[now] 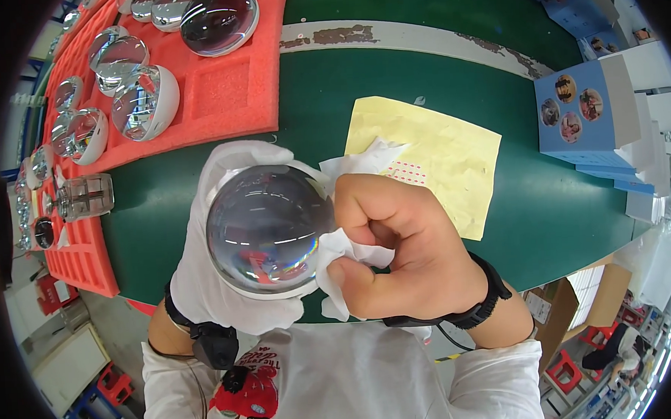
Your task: The person wipes a camera with a cloth, dips the cloth into a bottle, and wipes the camera again before repeating the process with a second camera.
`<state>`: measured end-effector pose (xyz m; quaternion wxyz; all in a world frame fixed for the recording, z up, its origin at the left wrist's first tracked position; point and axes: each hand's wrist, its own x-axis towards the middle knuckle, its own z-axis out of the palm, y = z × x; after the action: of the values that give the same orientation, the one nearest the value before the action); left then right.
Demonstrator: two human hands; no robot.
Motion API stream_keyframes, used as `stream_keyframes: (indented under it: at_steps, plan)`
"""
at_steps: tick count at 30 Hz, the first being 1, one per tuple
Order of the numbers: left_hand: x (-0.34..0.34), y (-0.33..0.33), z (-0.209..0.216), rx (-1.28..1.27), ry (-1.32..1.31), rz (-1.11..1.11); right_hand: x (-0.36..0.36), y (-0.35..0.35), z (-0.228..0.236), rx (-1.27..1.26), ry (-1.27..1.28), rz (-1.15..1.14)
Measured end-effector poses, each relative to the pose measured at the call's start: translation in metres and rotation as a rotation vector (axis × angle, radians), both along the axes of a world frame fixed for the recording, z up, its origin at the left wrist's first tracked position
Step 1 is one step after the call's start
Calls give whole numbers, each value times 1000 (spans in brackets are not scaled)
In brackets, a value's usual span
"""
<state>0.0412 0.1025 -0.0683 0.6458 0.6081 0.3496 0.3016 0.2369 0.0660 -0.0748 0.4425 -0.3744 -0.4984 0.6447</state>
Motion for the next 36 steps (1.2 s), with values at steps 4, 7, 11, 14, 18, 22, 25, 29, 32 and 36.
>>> stream_keyframes:
  at_steps: [4,7,11,14,18,22,25,29,32,36]
  plan:
    - [1,-2,3,-55,-18,19,0,-1,0,25,-28,47]
    - [6,-5,4,-115,-26,57,-1,-3,-4,10,-23,14]
    - [12,-9,1,155,-1,88,-6,-4,-1,-105,102,-29]
    - [19,-15,20,-403,-15,289,-2,-3,-1,-153,161,-6]
    - [13,-14,4,-7,15,176,3,0,-3,-142,141,69]
    - [13,-15,4,-5,2,166,5,3,-3,-119,114,79]
    - [17,-14,16,-108,70,205,5,4,-2,-90,105,91]
    - [6,-7,6,-11,5,101,2,3,1,-248,160,39]
    - [6,-8,7,63,-9,53,-1,2,2,-204,172,16]
    - [14,-11,7,58,29,77,5,0,-1,-120,86,59]
